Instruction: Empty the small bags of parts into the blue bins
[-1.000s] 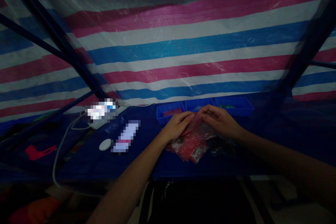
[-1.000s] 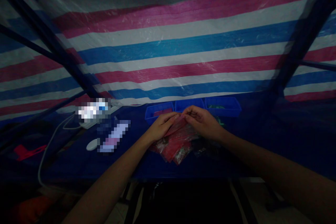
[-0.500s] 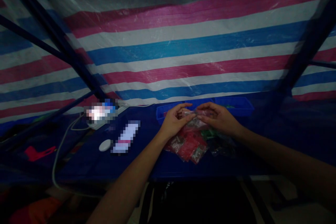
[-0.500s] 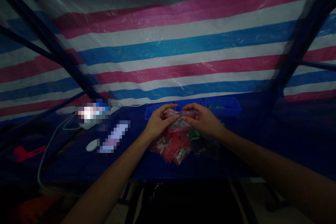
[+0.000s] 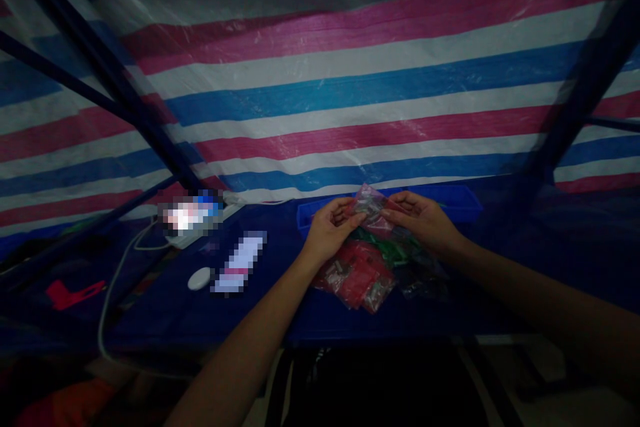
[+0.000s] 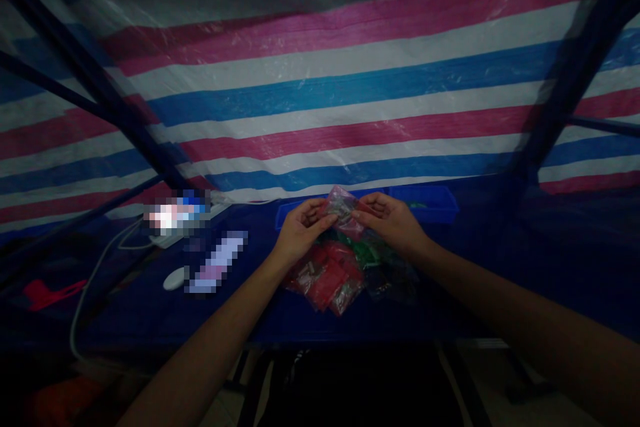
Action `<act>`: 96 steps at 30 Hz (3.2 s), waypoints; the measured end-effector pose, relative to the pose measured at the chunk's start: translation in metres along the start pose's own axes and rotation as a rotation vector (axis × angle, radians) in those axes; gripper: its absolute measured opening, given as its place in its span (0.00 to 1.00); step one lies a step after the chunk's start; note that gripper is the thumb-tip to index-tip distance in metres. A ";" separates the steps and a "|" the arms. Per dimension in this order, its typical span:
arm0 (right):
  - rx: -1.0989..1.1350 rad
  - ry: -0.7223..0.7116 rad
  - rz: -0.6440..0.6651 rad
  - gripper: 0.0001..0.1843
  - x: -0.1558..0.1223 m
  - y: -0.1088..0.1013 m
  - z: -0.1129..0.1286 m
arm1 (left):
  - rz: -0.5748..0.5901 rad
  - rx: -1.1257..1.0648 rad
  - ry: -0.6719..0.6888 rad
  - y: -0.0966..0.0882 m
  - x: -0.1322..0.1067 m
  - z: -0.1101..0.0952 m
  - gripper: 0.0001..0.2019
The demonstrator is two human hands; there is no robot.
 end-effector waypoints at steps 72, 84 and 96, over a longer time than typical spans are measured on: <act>-0.151 -0.137 -0.040 0.15 -0.004 -0.001 0.013 | 0.101 0.572 0.361 0.027 -0.017 -0.036 0.17; -0.146 -0.224 -0.105 0.22 -0.002 -0.007 0.016 | -0.003 0.385 0.227 0.011 -0.012 -0.031 0.15; -0.141 -0.041 0.138 0.16 -0.001 0.005 -0.005 | 0.105 0.432 0.107 0.011 -0.008 -0.010 0.16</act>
Point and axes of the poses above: each hand's wrist, its own x-axis towards the middle knuckle, its own y-axis out of the palm, z = x × y, the point moved 7 cm from there along x, towards the middle knuckle, and after that the axes turned 1 degree about -x, right-handed, at the moved point
